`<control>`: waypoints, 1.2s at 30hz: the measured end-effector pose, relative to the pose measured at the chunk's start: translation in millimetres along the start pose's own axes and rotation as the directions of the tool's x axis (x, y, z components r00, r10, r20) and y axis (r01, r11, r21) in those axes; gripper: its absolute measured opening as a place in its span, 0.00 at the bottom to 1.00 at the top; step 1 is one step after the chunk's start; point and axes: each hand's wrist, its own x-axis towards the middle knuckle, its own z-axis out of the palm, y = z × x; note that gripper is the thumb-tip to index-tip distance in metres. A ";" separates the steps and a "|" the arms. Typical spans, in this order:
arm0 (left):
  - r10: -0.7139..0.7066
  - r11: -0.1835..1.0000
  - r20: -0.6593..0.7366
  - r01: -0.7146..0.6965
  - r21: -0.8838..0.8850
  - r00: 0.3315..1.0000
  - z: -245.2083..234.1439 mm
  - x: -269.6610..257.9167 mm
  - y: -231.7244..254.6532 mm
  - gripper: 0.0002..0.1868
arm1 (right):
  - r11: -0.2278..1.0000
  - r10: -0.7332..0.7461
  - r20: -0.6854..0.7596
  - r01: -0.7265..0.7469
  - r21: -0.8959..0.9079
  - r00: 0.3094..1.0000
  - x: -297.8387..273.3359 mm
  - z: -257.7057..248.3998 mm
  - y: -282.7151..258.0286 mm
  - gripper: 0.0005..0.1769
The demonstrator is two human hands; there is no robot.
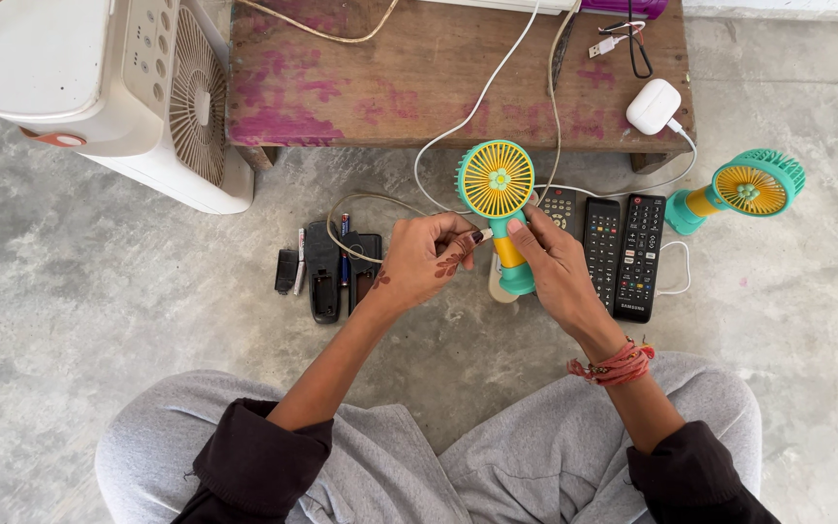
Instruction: The person sits on the floor and replaces batteries in several remote controls. They open battery compartments, insert batteries, and close the covers. The person also plugs a USB cable into a small portable fan and places it on a low wooden table.
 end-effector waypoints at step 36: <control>0.053 0.919 -0.024 -0.039 0.391 0.998 -25.2 2.6 12.7 0.12 | 0.991 -0.007 -0.026 0.011 0.136 1.000 6.6 28.9 18.9 0.25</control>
